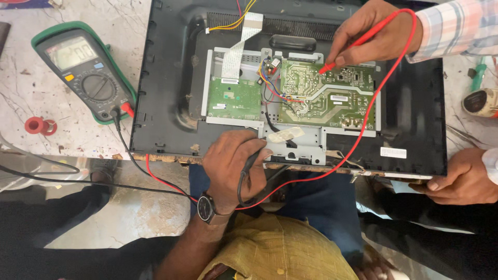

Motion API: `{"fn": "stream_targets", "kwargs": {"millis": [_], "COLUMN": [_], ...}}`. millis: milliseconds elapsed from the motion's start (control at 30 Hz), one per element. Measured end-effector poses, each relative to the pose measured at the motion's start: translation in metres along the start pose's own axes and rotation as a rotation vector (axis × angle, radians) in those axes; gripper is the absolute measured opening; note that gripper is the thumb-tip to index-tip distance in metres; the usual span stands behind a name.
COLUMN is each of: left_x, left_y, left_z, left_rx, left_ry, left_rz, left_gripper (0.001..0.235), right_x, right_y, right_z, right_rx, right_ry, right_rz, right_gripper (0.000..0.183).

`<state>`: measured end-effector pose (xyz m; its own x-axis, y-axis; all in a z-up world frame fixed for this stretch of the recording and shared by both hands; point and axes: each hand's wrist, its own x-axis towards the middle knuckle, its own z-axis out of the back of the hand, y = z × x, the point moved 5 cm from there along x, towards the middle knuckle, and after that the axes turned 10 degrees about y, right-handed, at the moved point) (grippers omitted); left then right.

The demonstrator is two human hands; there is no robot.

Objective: The person uses a multimeter to test points on a circuit board inside an open electronic device. They move the probes across different areas of the board while another person points at the multimeter display. The person then handles a small red circuit board and a ribbon cable.

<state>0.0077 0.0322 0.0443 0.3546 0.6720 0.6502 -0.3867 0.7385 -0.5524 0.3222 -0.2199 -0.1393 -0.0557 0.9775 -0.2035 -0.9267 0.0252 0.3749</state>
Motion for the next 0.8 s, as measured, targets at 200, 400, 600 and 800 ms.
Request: {"fn": "stream_targets", "kwargs": {"millis": [200,400,600,800], "left_x": [0.0,-0.003,-0.006,-0.011], "left_y": [0.002,0.004,0.002,0.003], "left_z": [-0.003,-0.003,0.0,0.001], "left_rx": [-0.02,-0.024,-0.021,-0.006], "left_ry": [-0.034,-0.04,-0.05,-0.032], "left_rz": [-0.034,-0.038,-0.024,-0.014], "left_gripper": [0.017,0.018,0.02,0.02], "right_x": [0.11,0.262,0.376,0.447], "right_y": [-0.008,-0.019,-0.041,-0.048], "right_z": [0.131,0.243,0.251,0.22], "right_rx": [0.057,-0.052,-0.044,0.038], "right_ry": [-0.099,0.006,0.369,0.416], "right_rz": [0.283,0.545,0.658,0.803], "right_gripper": [0.02,0.018,0.016,0.014]}}
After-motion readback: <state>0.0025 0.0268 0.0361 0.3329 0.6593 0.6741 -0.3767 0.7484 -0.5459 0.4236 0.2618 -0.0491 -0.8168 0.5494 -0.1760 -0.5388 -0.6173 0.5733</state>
